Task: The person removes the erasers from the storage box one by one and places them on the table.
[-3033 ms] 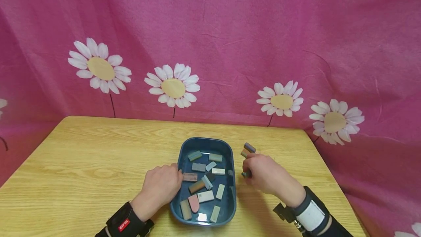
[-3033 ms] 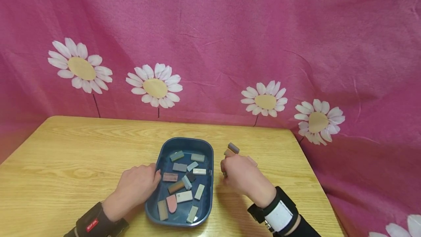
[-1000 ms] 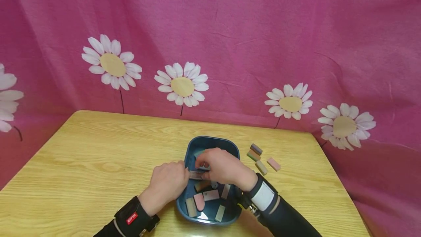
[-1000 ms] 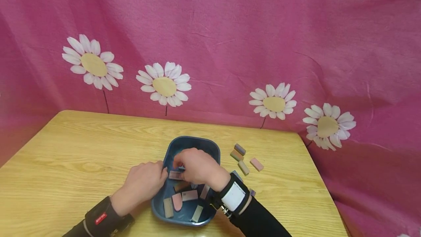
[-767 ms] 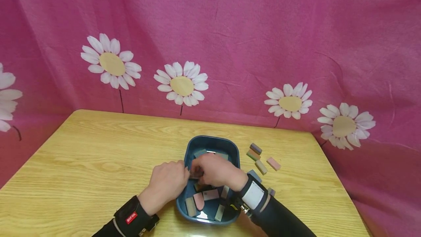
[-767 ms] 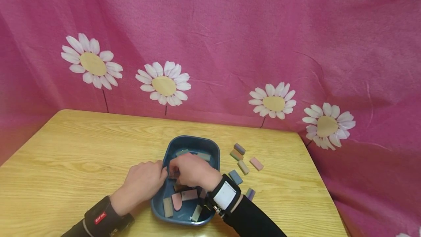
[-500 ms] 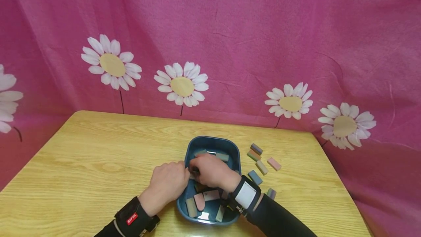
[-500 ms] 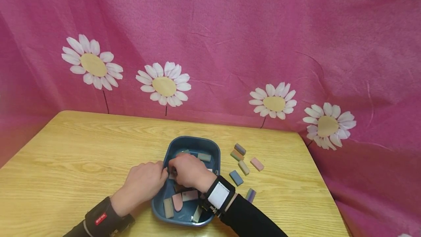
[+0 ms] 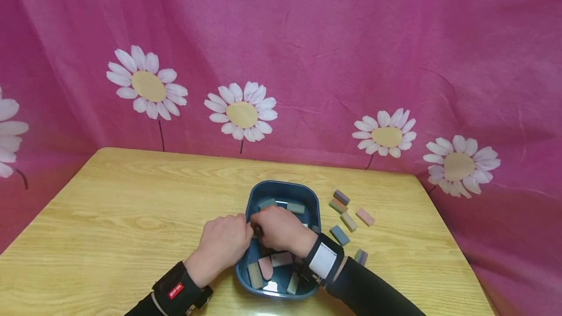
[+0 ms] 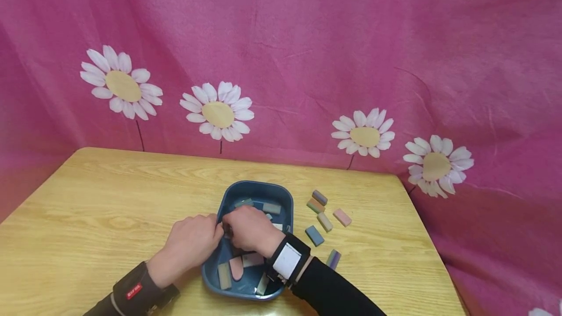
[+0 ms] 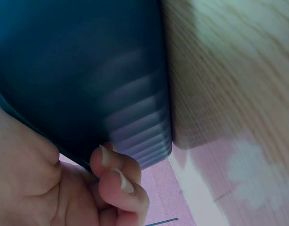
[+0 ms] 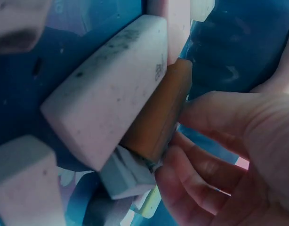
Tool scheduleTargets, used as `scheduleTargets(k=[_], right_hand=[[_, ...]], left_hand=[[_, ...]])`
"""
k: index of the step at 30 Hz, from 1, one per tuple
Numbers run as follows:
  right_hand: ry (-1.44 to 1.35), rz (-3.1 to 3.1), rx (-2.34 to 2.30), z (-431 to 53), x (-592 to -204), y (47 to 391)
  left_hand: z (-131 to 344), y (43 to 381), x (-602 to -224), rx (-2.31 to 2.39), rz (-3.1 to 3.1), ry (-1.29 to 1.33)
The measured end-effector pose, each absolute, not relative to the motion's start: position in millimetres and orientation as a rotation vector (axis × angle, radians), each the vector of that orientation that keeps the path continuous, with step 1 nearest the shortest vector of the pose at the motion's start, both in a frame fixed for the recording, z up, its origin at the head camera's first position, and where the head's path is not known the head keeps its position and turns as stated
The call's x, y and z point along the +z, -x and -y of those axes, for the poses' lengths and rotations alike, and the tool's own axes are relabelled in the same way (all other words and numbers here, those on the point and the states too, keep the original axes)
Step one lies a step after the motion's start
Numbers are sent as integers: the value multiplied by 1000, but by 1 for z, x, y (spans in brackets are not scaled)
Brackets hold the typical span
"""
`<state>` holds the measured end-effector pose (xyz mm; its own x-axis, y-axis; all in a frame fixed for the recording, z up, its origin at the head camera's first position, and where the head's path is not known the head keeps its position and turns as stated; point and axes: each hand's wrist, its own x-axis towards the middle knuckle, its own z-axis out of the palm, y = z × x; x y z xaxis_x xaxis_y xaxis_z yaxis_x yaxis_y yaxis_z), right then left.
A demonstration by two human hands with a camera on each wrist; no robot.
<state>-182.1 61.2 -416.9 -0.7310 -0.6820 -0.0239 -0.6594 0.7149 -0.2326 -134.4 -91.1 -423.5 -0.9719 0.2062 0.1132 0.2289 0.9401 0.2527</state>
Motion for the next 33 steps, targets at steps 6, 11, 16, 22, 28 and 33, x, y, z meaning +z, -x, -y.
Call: scheduleTargets(k=[6, 11, 16, 22, 28, 33], right_hand=[[1047, -2799, -366, -66, -417, 180], [1040, -2803, -400, -71, -411, 178], [1031, -2851, -462, -82, -392, 174], [974, -2952, -554, -111, -361, 173], [799, -3040, -593, -147, -343, 177], [727, -3074, -560, -186, -354, 182]], left_hand=[[89, 134, -425, -427, 3021, 336], [89, 135, -426, -436, 3044, 324], [88, 136, -427, -487, 3051, 315], [87, 137, -426, -502, 3052, 306], [89, 137, -424, -495, 3039, 301], [90, 139, -423, -516, 3070, 297]])
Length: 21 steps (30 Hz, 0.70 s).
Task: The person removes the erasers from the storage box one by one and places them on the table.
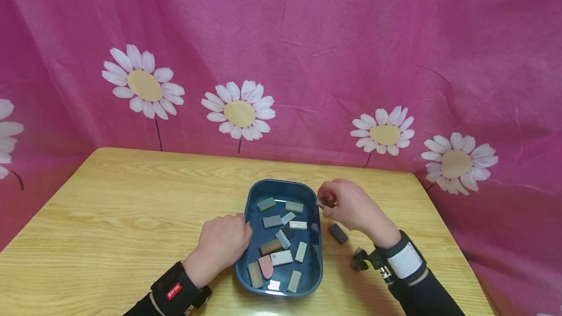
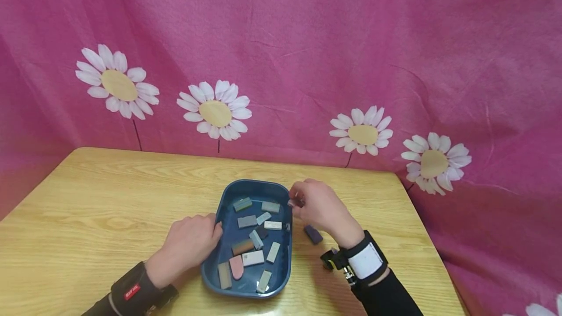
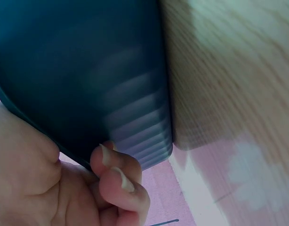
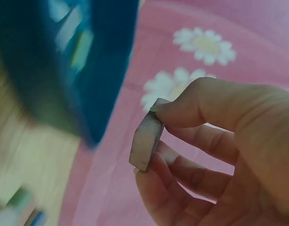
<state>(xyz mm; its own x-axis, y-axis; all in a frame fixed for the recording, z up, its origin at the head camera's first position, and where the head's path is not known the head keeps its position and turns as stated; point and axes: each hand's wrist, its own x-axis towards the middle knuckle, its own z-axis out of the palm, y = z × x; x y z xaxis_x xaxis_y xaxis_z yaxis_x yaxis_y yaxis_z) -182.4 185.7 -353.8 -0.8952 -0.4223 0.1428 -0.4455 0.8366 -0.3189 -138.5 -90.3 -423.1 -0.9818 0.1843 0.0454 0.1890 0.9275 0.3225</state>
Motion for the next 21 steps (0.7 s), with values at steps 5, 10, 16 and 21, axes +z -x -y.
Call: scheduleTargets(k=[5, 10, 16, 21], right_hand=[[-568, 3041, 519, -224, -382, 181], [-419, 3122, 537, -252, -406, 171], [-378, 3105, 545, -272, -417, 162], [-304, 3170, 531, -279, -423, 158]], left_hand=[[89, 138, -424, -526, 3086, 282], [88, 137, -424, -529, 3082, 284], [89, 136, -425, -523, 3060, 288], [89, 137, -425, -515, 3060, 292]])
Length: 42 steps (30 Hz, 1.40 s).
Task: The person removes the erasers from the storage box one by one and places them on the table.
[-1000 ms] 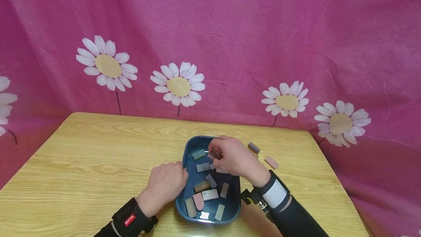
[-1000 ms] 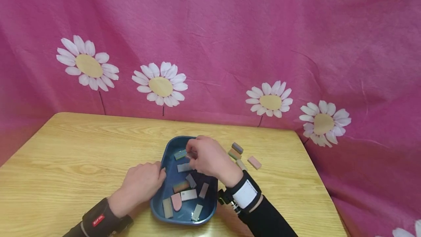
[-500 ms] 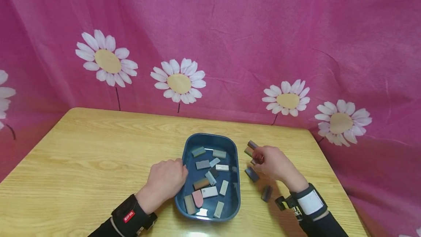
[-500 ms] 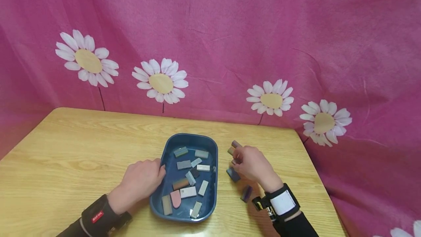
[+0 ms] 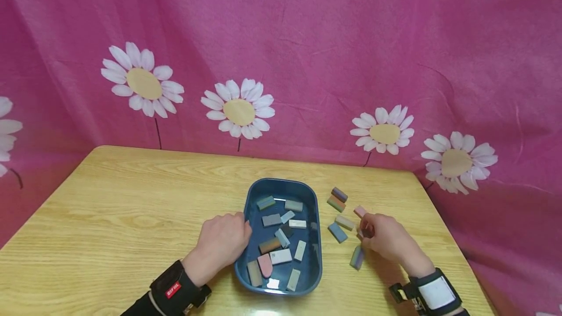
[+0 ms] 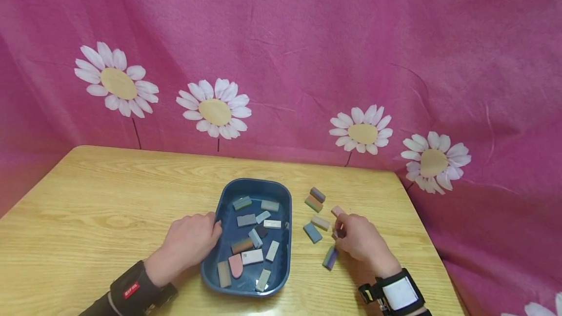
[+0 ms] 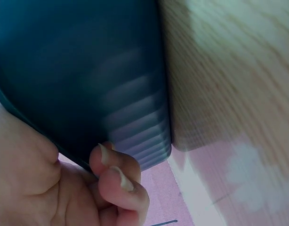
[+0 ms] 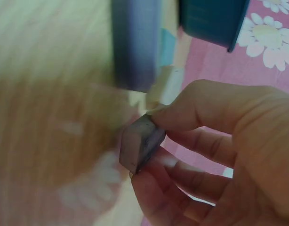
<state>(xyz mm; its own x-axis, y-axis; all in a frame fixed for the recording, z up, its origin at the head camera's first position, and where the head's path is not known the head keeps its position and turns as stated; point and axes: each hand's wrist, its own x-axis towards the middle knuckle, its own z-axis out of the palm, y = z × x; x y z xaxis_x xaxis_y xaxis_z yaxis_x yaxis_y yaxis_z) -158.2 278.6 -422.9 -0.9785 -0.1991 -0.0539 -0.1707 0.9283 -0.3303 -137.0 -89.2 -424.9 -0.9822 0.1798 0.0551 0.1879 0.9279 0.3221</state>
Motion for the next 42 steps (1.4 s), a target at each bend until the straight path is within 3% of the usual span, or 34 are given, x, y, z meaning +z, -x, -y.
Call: scheduleTargets(k=[11, 21, 31, 42], right_hand=[[358, -3069, -354, -269, -405, 153], [740, -3097, -346, -185, -354, 157], [1207, -2843, -114, -109, -360, 161], [1181, -2536, 15, -71, -376, 165]], left_hand=[[90, 136, -423, -540, 3052, 301], [93, 137, -422, -541, 3061, 288], [91, 136, -423, -531, 3059, 300], [93, 137, -425, -517, 3052, 320]])
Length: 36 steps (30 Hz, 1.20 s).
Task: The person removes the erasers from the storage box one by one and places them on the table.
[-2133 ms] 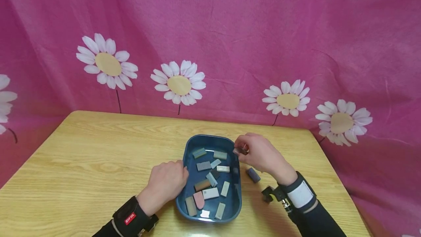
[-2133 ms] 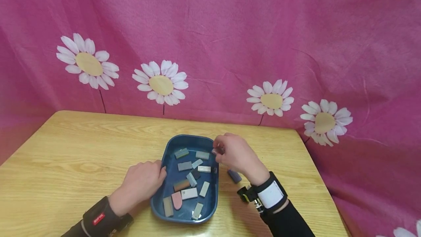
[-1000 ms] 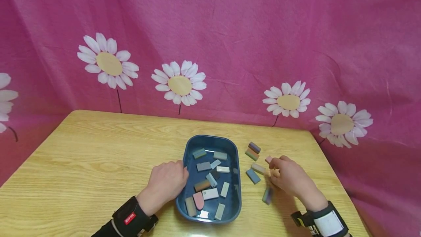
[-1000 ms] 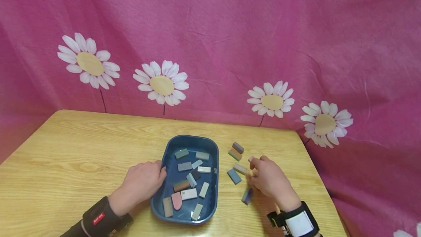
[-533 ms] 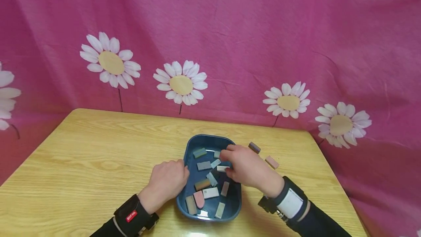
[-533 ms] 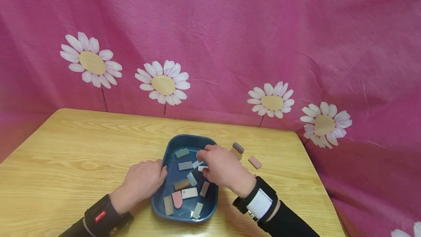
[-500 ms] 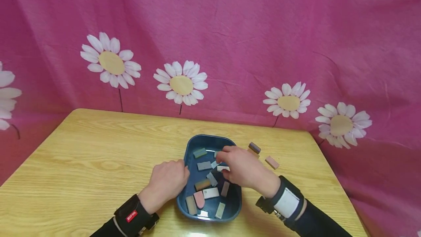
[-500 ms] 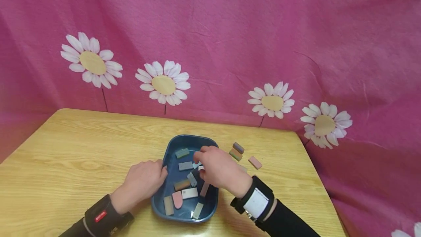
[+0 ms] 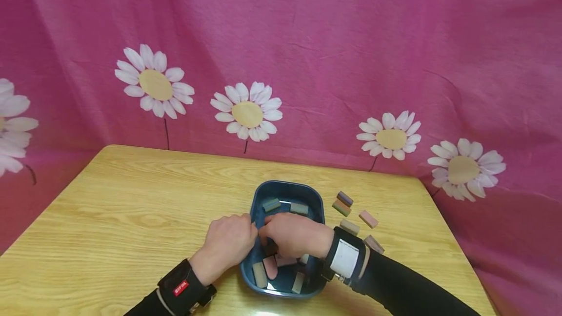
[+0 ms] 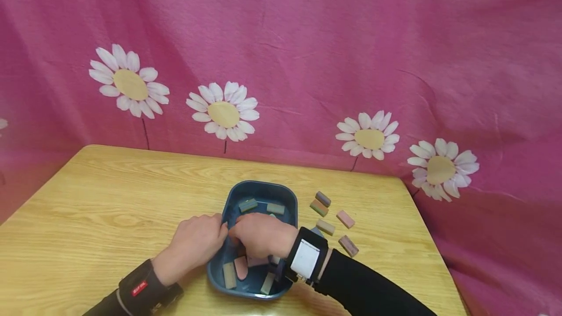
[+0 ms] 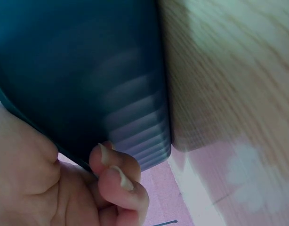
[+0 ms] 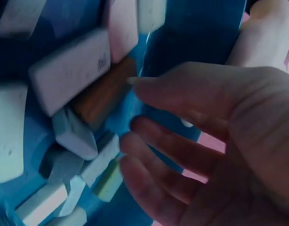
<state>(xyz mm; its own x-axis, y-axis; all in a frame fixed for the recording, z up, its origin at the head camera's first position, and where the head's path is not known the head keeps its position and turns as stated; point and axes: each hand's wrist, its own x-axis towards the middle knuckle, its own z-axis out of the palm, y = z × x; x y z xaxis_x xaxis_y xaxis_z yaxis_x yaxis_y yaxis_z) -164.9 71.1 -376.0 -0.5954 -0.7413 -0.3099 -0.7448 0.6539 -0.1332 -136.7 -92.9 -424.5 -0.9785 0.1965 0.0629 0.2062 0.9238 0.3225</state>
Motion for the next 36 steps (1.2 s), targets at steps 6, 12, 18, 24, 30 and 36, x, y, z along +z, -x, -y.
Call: scheduleTargets(k=[6, 12, 18, 24, 30, 36], right_hand=[[1168, -2469, 45, -69, -381, 168], [1211, -2400, -17, -70, -385, 174], [1173, -2348, -85, -73, -388, 181], [1183, -2352, -75, -73, -390, 182], [1171, -2378, -72, -73, -390, 182], [1193, -2444, -44, -74, -382, 176]], left_hand=[[90, 136, -424, -516, 3085, 299], [91, 138, -423, -552, 3088, 303], [92, 138, -424, -550, 3075, 305], [93, 138, -426, -547, 3078, 297], [92, 138, -426, -532, 3070, 303], [92, 137, -425, -516, 3076, 302]])
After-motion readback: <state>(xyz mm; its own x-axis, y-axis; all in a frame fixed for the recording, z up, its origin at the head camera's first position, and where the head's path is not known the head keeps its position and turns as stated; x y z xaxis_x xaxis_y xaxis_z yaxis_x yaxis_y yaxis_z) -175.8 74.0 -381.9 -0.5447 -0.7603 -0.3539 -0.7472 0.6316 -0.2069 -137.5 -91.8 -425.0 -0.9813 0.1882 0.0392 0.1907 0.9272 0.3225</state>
